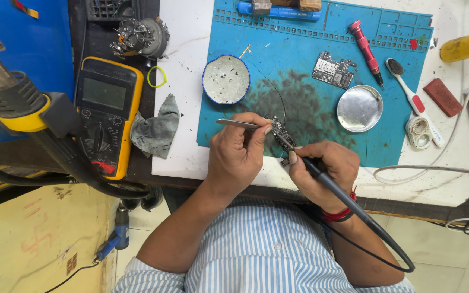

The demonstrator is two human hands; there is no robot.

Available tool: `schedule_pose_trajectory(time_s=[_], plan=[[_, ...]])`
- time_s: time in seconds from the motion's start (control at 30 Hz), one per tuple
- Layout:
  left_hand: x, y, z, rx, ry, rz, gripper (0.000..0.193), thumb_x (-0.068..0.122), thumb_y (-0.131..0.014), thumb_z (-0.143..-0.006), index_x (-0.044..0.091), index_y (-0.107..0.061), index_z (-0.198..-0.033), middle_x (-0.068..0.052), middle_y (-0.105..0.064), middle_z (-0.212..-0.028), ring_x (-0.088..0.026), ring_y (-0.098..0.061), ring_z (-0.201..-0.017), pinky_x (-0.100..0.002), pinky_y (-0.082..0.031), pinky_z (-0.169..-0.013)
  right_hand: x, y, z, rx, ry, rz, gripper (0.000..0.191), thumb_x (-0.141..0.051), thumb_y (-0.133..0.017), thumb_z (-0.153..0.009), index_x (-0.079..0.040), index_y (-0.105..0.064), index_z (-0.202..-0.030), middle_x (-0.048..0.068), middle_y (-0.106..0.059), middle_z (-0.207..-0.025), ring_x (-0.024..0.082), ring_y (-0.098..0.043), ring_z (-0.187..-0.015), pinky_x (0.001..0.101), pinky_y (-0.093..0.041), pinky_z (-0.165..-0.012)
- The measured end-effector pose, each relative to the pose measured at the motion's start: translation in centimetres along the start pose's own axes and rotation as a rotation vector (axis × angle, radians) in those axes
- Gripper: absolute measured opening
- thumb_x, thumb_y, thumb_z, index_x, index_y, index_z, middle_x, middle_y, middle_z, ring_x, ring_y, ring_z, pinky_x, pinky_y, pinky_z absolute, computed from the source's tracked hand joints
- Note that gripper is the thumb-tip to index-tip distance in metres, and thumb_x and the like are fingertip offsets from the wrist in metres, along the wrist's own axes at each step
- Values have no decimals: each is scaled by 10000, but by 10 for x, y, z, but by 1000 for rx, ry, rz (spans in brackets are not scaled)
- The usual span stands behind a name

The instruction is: The person uses a soldering iron and tweezers to apply solder to a small circuit board. They repeatedly heat and reposition the board while working on specific solder joints.

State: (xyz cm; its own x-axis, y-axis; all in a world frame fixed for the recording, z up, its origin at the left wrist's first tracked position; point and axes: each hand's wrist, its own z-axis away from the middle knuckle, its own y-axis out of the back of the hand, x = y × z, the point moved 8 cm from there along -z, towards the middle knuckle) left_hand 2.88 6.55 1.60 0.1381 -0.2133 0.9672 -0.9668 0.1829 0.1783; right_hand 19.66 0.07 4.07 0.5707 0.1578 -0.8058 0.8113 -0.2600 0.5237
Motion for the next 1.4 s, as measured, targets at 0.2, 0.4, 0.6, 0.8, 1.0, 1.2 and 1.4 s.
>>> schedule_pose_trajectory(time_s=[0.2,0.4,0.6,0.8,1.0,1.2,1.4], plan=[[-1,0,0,2,3,2,80,39,-668,-1041,45,-610,-1096,-47,-740,-905,-49,-633,-656,-227,-485,-555,1,-1,1,4,2,-6,131,-9,-796,-817,-4,-692,-896,44,-646,-720,107,-594,-584,249,-416,-545],[-1,0,0,0,7,10,79,41,-666,-1041,44,-612,-1098,-46,-747,-917,-41,-624,-650,-221,-476,-545,3,-1,1,2,0,-4,131,-11,-796,-811,-5,-693,-891,42,-644,-714,107,-591,-580,251,-415,-543],[-1,0,0,9,6,4,80,44,-672,-1038,44,-614,-1093,-45,-745,-911,-41,-625,-652,-221,-479,-549,3,-1,2,1,-11,-12,134,-16,-798,-819,-7,-688,-894,44,-655,-725,106,-605,-586,246,-426,-545],[-1,0,-1,3,2,8,80,43,-668,-1040,45,-611,-1096,-49,-747,-924,-42,-630,-657,-221,-483,-551,2,-1,2,1,7,-10,136,-15,-794,-821,-5,-682,-898,48,-652,-722,107,-601,-586,245,-426,-549],[-1,0,0,3,12,16,78,42,-665,-1044,45,-613,-1101,-47,-743,-913,-44,-633,-662,-223,-485,-557,2,-1,1,10,7,-3,137,-12,-795,-820,-2,-680,-894,48,-640,-711,106,-591,-578,248,-417,-541],[-1,-1,0,4,6,20,78,42,-666,-1043,44,-610,-1098,-50,-749,-934,-42,-629,-665,-223,-486,-558,2,-1,1,12,1,5,139,-4,-797,-808,-3,-686,-892,45,-634,-706,107,-584,-576,251,-412,-543],[-1,0,0,8,-1,11,78,39,-670,-1041,41,-612,-1093,-48,-745,-921,-43,-622,-656,-222,-478,-553,1,0,1,11,-4,5,139,-6,-799,-813,-5,-689,-899,42,-642,-710,104,-594,-582,249,-419,-546]])
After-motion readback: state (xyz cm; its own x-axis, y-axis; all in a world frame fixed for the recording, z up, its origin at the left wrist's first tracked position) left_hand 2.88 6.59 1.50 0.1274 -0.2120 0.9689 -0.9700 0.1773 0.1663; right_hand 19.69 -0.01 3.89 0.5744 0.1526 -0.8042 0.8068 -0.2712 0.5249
